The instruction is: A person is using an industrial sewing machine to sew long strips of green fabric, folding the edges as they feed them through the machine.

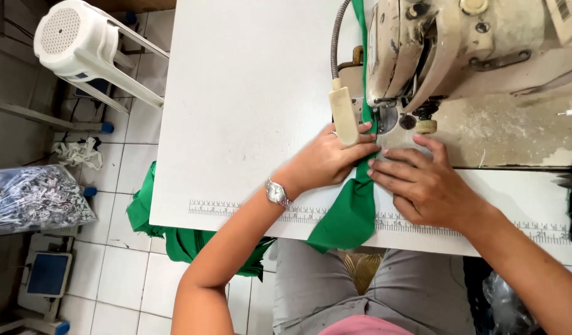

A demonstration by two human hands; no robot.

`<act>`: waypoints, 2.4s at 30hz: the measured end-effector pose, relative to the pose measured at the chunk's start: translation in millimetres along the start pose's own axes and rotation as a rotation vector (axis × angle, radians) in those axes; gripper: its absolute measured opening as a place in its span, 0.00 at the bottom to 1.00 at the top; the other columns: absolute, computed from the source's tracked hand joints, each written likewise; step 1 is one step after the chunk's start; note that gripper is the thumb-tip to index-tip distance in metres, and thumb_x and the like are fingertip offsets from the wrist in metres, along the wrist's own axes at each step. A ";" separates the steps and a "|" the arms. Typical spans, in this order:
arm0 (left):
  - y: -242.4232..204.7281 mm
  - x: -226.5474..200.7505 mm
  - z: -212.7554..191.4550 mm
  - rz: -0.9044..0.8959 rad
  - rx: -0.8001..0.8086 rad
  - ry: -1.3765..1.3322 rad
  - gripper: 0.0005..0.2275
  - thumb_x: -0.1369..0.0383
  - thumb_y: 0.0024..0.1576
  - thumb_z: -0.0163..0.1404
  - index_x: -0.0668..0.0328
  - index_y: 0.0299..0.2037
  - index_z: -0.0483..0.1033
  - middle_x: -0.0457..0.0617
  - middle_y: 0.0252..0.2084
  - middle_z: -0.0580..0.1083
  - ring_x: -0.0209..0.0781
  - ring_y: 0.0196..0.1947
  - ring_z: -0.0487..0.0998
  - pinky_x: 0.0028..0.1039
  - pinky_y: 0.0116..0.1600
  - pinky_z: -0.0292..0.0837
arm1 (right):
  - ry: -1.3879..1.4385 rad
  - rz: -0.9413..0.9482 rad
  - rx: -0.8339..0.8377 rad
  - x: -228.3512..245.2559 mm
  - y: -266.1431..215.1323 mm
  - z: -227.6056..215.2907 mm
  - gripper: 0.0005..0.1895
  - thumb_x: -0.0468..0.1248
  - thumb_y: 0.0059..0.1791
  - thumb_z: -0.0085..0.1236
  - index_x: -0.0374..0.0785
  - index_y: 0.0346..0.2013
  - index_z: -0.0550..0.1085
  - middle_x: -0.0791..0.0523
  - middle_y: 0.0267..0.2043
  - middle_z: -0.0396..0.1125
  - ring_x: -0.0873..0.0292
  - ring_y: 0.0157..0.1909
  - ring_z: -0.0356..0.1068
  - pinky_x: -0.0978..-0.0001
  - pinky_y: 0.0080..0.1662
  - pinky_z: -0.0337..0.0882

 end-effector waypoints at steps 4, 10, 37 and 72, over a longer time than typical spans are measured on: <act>-3.3 -0.7 0.8 -0.006 0.008 0.015 0.10 0.77 0.62 0.49 0.67 0.52 0.77 0.60 0.53 0.76 0.57 0.65 0.71 0.54 0.65 0.70 | -0.017 0.009 -0.016 3.3 0.9 -1.3 0.20 0.34 0.47 0.51 0.46 0.53 0.78 0.62 0.57 0.73 0.52 0.59 0.71 0.40 0.65 0.56; 0.9 -4.5 -6.1 -0.016 0.050 -0.003 0.10 0.76 0.61 0.46 0.61 0.50 0.78 0.61 0.53 0.76 0.56 0.65 0.70 0.53 0.65 0.68 | -0.022 0.016 -0.018 2.8 2.0 -3.7 0.20 0.34 0.47 0.52 0.46 0.53 0.79 0.63 0.57 0.74 0.52 0.56 0.71 0.41 0.64 0.57; -5.7 29.8 16.0 -0.141 0.060 0.177 0.21 0.71 0.58 0.39 0.38 0.59 0.74 0.43 0.60 0.75 0.39 0.70 0.66 0.46 0.70 0.53 | -0.055 0.151 -0.094 -24.9 -2.7 14.6 0.26 0.38 0.47 0.46 0.58 0.57 0.77 0.67 0.63 0.71 0.62 0.62 0.68 0.55 0.59 0.49; -65.3 -181.4 18.1 -1.156 -0.462 -0.503 0.07 0.65 0.65 0.48 0.60 0.44 0.66 0.57 0.28 0.76 0.49 0.26 0.78 0.37 0.26 0.69 | 0.088 0.014 -0.403 103.4 -13.8 -22.5 0.07 0.33 0.52 0.56 0.39 0.41 0.81 0.54 0.51 0.77 0.50 0.55 0.76 0.50 0.61 0.72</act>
Point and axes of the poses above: each hand's wrist, its own y-axis towards the middle knuckle, its own z-axis out of the palm, x = y × z, the point moved 2 cm from there along y, towards the middle knuckle
